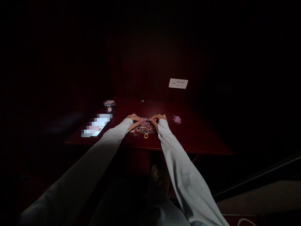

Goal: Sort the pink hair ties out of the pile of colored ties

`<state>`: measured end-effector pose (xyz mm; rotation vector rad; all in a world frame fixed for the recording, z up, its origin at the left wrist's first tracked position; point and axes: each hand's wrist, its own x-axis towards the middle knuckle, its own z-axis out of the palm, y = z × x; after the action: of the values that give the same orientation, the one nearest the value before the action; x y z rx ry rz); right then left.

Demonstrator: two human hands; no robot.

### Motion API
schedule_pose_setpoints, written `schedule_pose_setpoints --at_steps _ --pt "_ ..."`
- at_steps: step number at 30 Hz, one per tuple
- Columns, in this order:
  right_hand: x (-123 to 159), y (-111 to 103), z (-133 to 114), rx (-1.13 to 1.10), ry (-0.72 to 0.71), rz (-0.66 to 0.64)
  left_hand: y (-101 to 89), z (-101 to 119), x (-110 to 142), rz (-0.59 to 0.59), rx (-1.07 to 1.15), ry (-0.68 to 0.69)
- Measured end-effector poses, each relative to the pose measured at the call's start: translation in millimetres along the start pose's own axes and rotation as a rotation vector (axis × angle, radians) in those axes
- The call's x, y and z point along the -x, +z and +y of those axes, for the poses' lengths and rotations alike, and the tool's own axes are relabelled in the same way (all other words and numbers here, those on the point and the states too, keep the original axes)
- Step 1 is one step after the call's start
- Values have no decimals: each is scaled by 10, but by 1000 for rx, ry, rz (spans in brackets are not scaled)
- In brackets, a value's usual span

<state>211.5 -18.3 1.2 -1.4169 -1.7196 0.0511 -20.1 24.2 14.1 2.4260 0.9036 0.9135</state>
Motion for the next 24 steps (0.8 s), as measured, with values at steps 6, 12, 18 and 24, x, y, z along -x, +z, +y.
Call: schedule_pose_setpoints --at_steps 6,12,18,24 --pt "-9 20 4 4 -2 -21 81 -56 -33 22 4 -7" --pt "-48 -48 -10 137 164 -3 91 -59 -38 19 2 -43" --pt "-27 -174 145 355 277 192 69 -58 -32 -17 9 -30" --pt "10 -190 211 450 237 224 73 -49 -42 -28 14 -42"
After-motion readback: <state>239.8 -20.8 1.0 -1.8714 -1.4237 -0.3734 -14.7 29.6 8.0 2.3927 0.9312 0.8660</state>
